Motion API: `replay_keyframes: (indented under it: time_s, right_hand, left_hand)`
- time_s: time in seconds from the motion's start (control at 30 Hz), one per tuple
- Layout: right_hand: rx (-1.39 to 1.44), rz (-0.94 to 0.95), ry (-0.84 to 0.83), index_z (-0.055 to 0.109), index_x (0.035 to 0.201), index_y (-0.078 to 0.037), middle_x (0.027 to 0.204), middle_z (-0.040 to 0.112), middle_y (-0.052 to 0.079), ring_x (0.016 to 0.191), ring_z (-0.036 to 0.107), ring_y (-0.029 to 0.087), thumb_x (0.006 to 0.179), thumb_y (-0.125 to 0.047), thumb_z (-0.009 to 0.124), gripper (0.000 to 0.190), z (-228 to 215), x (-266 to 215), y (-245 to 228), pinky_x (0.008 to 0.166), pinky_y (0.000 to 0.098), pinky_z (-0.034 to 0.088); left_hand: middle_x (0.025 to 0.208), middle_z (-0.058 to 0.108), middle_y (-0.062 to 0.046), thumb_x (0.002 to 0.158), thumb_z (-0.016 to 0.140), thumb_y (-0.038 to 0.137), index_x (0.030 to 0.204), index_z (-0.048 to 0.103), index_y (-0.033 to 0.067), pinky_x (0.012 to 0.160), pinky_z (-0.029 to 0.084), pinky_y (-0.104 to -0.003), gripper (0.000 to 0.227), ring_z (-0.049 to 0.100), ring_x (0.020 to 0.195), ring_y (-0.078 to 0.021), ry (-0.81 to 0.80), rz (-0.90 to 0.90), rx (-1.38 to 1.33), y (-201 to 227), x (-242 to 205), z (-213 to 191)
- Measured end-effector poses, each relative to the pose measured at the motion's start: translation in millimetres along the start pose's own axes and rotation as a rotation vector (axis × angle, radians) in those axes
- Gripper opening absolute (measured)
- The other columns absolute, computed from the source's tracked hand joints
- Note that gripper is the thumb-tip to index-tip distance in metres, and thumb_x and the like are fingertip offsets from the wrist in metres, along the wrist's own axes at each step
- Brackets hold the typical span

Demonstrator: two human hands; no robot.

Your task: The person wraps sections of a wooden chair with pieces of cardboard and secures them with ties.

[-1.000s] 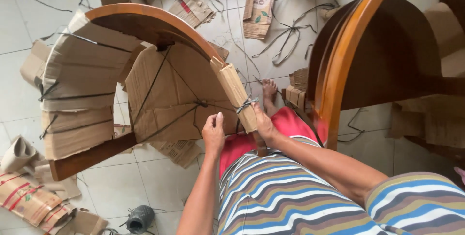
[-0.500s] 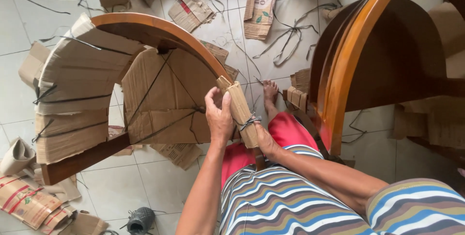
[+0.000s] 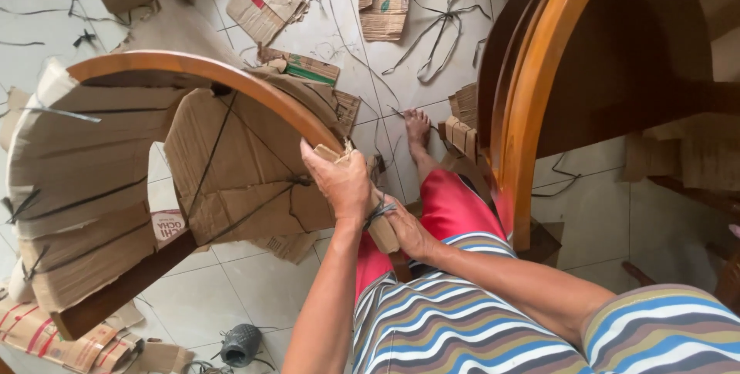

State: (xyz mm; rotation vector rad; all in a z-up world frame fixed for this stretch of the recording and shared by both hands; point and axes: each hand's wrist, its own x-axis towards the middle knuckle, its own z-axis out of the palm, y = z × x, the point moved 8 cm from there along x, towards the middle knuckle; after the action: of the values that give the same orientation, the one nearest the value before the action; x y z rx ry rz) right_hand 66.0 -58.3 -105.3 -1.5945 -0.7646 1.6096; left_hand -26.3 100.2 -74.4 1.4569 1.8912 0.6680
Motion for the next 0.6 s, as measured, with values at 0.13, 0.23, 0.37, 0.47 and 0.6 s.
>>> replay_keyframes:
  time_s: [0.13,0.23,0.37,0.47,0.6]
  right_hand:
    - [0.038,0.146,0.031,0.059,0.142,-0.016,0.136,0.062,0.016,0.120,0.062,0.033,0.103,-0.033,0.046,0.045,-4.3,13.9,44.2,0.097,0.0430,0.055]
    - [0.073,0.311,0.133,0.071,0.130,-0.018,0.117,0.073,0.013,0.104,0.072,0.029,0.101,-0.037,0.053,0.038,-13.5,37.2,81.3,0.081,0.0389,0.063]
    - [0.220,0.539,0.291,0.072,0.125,-0.012,0.103,0.078,0.018,0.092,0.077,0.027,0.101,-0.029,0.053,0.035,-17.3,76.9,137.3,0.078,0.0358,0.064]
    - [0.380,0.633,0.431,0.070,0.122,-0.008,0.090,0.073,0.007,0.075,0.067,0.013,0.101,-0.018,0.049,0.031,-26.1,117.2,158.9,0.064,0.0241,0.054]
    - [0.478,0.703,0.498,0.069,0.116,-0.011,0.088,0.073,0.007,0.073,0.066,0.013,0.101,-0.017,0.052,0.024,-35.7,175.3,187.4,0.059,0.0241,0.048]
  left_hand:
    - [0.150,0.046,-0.026,0.070,0.074,0.009,0.158,0.031,0.0055,0.113,0.041,-0.054,0.098,0.051,0.134,-0.0448,-0.001,-0.090,0.019,-5.2,-2.1,-0.2]
    - [0.151,0.045,-0.027,0.070,0.073,0.007,0.159,0.031,0.0069,0.109,0.045,-0.056,0.099,0.052,0.132,-0.0476,0.009,-0.132,0.031,-5.1,-3.7,2.4]
    - [0.145,0.048,-0.030,0.071,0.076,0.002,0.158,0.032,0.0059,0.098,0.054,-0.054,0.098,0.054,0.127,-0.0513,0.021,-0.161,0.003,-8.6,-6.0,-3.0]
    - [0.124,0.060,-0.021,0.083,0.065,0.008,0.154,0.023,-0.0050,0.093,0.056,-0.037,0.083,0.064,0.113,-0.0288,-0.042,-0.273,0.004,25.6,-1.3,-2.2]
    - [0.129,0.063,-0.020,0.087,0.064,0.010,0.154,0.021,0.0004,0.094,0.058,-0.039,0.080,0.070,0.109,-0.0287,-0.087,-0.319,0.017,30.4,0.7,2.9]
